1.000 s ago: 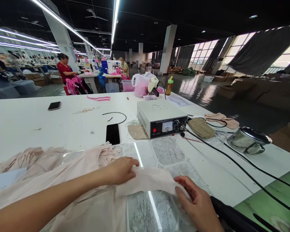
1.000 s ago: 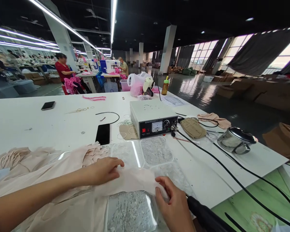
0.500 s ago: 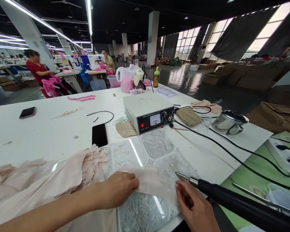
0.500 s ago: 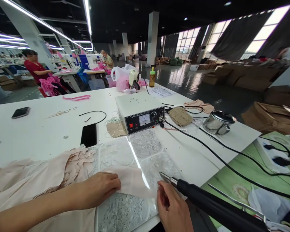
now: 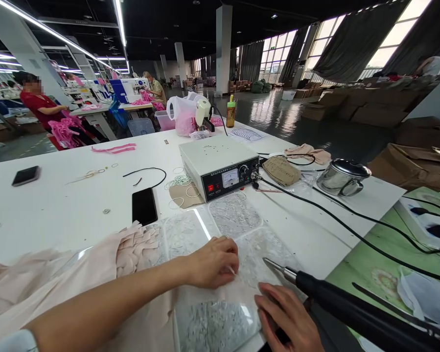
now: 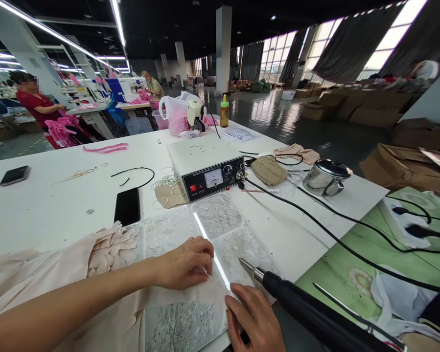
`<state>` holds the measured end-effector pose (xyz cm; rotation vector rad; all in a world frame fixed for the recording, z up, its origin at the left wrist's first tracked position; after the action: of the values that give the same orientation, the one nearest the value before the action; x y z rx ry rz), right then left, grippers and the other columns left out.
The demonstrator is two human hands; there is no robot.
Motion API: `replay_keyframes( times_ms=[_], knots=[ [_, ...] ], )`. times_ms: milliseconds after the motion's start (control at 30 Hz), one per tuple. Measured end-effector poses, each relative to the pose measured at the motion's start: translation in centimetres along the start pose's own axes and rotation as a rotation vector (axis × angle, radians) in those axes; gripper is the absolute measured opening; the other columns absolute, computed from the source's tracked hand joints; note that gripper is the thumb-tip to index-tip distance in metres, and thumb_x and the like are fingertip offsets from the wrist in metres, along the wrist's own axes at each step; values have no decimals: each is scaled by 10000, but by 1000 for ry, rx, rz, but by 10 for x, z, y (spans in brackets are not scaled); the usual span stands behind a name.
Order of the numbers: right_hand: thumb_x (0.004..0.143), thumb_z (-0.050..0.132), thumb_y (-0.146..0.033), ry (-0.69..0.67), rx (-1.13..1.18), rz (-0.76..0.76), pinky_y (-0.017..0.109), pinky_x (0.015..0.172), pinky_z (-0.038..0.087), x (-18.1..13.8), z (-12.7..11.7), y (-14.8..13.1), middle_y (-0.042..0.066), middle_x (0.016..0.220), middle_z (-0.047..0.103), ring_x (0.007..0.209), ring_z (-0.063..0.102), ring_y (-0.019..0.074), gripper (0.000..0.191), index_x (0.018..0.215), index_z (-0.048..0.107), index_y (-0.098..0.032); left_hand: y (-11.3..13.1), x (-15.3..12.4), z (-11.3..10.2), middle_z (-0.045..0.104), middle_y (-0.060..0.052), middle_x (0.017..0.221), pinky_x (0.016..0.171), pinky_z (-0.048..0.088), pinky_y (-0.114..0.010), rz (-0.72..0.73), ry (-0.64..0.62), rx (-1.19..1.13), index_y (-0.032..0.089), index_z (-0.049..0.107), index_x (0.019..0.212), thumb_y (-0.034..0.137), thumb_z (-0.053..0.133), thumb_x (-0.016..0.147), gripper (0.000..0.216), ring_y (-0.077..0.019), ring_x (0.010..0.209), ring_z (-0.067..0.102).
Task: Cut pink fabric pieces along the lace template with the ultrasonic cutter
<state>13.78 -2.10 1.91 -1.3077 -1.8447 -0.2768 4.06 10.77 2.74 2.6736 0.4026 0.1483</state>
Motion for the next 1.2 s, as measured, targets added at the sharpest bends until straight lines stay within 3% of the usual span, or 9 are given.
replay_keyframes(
  times_ms=[67,200,300,367,467,533,700,900,1200],
  knots=[
    [852,564,-141,17,5,13,305,734,591,-3,-1,2,107,987,697,885,681,201,174,988,661,-192,3,5,-4,648,22,903,932,435,-263,36,-41,-11,187,593,726,111,766,688,194,-153,906,616],
    [852,568,-153,14,1,37,300,772,590,-7,-1,5,103,1002,702,923,686,208,177,996,663,-189,-9,2,-13,598,68,673,839,472,-227,-27,-35,41,184,547,748,86,689,734,173,-98,658,594],
    [859,574,-178,24,-21,78,304,791,589,-13,0,8,103,1032,702,943,689,217,183,1020,659,-188,-28,-8,-20,622,-14,762,800,492,-332,-150,62,165,160,563,819,53,535,816,111,-160,707,607],
    [863,573,-176,30,-28,105,303,800,586,-18,1,11,106,1060,697,959,687,220,191,1036,652,-187,-35,-16,-22,637,-93,930,877,467,-444,-187,117,235,142,584,924,60,492,848,145,-230,875,621],
    [867,572,-164,27,-39,143,308,819,581,-23,3,15,107,1105,687,994,677,222,233,1088,639,-192,-30,-27,-19,552,-142,1273,1031,357,-539,-108,153,329,176,561,1143,115,500,901,258,-300,1222,496],
    [864,579,-163,29,-41,136,329,837,578,-23,5,16,102,1109,686,1000,674,229,260,1116,633,-196,-23,-35,-15,506,-117,1370,1087,310,-534,-29,174,408,202,550,1196,155,477,946,264,-291,1317,423],
    [880,578,-208,34,17,167,337,799,592,-20,13,18,82,1080,694,987,673,236,256,1125,650,-224,-7,-50,-3,592,-82,1305,1143,264,-478,82,192,437,175,539,1266,180,387,1010,298,-239,1279,491],
    [898,557,-211,113,89,286,335,783,591,-27,4,25,75,1067,694,991,668,239,200,1046,689,-238,12,-56,-2,561,-75,1350,1171,220,-431,124,169,364,186,544,1276,222,444,998,298,-215,1293,481],
    [874,546,-140,8,-30,56,336,808,591,-5,10,22,101,1088,700,987,681,234,305,1166,629,-170,20,-60,13,511,-79,1405,1157,258,-472,160,84,333,170,508,1317,279,468,991,346,-252,1326,446]
  ],
)
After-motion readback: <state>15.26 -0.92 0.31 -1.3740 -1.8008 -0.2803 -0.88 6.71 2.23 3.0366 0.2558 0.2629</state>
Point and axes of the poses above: each hand's wrist, its own x-axis towards the middle knuckle, its own z-axis out of the palm, y = z × x, the point moved 8 cm from there along x, towards the middle knuckle
